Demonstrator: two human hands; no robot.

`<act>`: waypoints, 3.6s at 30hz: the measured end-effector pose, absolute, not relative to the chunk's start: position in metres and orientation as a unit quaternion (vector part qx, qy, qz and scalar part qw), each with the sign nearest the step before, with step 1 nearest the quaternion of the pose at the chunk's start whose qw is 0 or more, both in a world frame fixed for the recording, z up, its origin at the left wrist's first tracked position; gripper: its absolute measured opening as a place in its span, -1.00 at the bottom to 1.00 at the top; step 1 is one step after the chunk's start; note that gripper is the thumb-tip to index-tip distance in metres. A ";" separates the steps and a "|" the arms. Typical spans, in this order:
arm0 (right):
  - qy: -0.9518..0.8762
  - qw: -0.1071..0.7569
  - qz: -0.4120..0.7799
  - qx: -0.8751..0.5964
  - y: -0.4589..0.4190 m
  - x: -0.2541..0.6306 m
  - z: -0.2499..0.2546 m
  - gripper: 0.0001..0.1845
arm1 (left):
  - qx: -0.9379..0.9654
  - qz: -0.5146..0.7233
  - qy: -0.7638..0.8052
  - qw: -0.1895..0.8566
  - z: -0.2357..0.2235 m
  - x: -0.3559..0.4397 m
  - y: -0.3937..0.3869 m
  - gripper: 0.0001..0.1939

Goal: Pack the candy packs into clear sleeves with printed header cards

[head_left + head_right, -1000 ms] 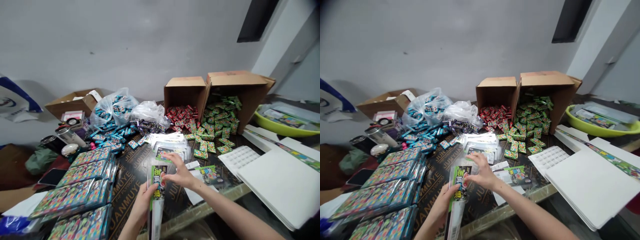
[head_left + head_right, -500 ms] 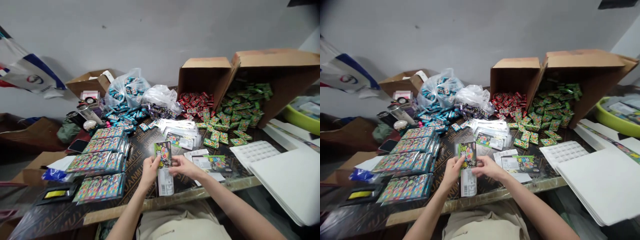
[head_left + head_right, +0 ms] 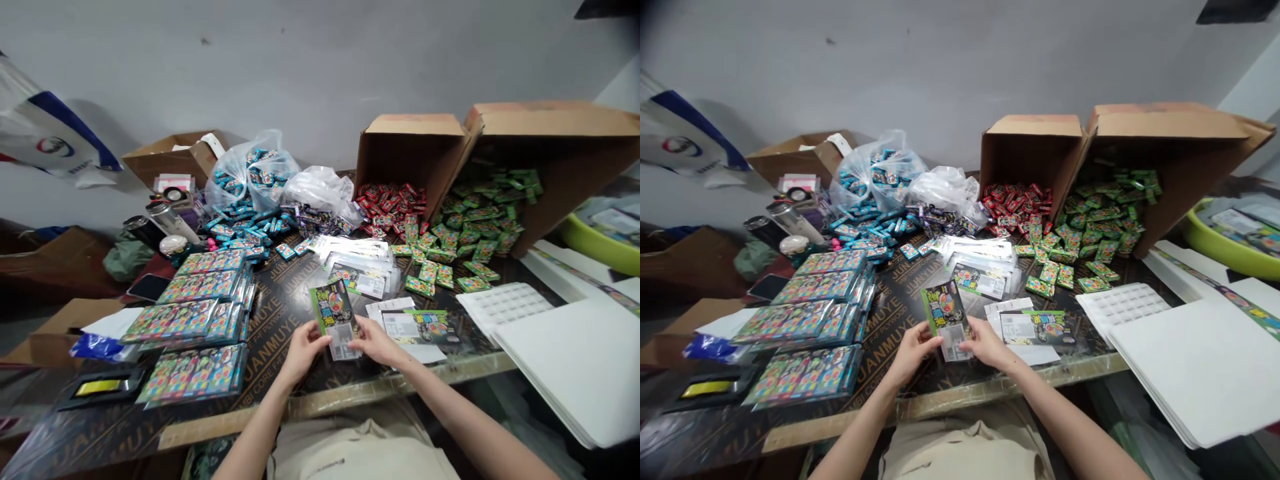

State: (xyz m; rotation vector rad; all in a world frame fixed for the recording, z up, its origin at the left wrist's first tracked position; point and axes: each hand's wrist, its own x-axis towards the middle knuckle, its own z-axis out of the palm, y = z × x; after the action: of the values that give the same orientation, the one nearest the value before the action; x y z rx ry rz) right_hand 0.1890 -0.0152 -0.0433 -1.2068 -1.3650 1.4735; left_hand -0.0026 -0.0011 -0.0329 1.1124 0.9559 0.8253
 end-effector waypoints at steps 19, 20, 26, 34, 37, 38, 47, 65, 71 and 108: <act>-0.254 0.674 0.525 -0.453 -0.009 0.142 0.005 -0.82 | 0.258 0.585 0.399 0.657 -0.002 0.040 -0.015 -0.73; -0.257 0.669 0.539 -0.442 -0.008 0.142 0.007 -0.85 | 0.221 0.590 0.398 0.667 -0.001 0.039 -0.014 -0.74; -0.304 0.573 0.650 -0.397 -0.006 0.151 0.014 -0.90 | 0.260 0.478 0.393 0.742 0.021 0.005 0.006 -0.86; -0.575 0.569 0.353 -0.471 -0.016 0.160 0.007 -0.87 | 0.637 0.458 0.433 0.444 0.045 -0.021 -0.008 -0.83; -0.636 0.546 0.325 -0.437 -0.020 0.164 0.008 -0.83 | 0.704 0.444 0.425 0.355 0.048 -0.022 -0.012 -0.91; -0.638 0.540 0.328 -0.440 -0.020 0.165 0.011 -0.83 | 0.705 0.439 0.429 0.357 0.048 -0.023 -0.011 -0.93; -0.608 0.464 0.417 -0.491 -0.019 0.162 0.037 -0.86 | 0.688 0.359 0.461 0.431 0.058 -0.027 0.002 -0.90; -0.656 0.517 0.350 -0.424 -0.032 0.166 0.018 -0.77 | 0.722 0.379 0.438 0.379 0.054 -0.031 -0.010 -0.84; -0.643 0.512 0.380 -0.423 -0.033 0.169 0.017 -0.81 | 0.705 0.340 0.441 0.441 0.058 -0.034 -0.007 -0.85; -0.754 0.289 0.257 -0.531 0.226 0.042 -0.045 -0.55 | 0.787 0.098 0.601 0.100 -0.072 -0.028 0.074 -0.24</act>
State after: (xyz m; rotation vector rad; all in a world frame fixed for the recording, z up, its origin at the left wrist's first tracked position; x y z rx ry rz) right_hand 0.0418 0.2258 -0.0452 -1.4177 -2.0115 0.6846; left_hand -0.0276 0.0741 -0.0725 2.3261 1.7764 0.2900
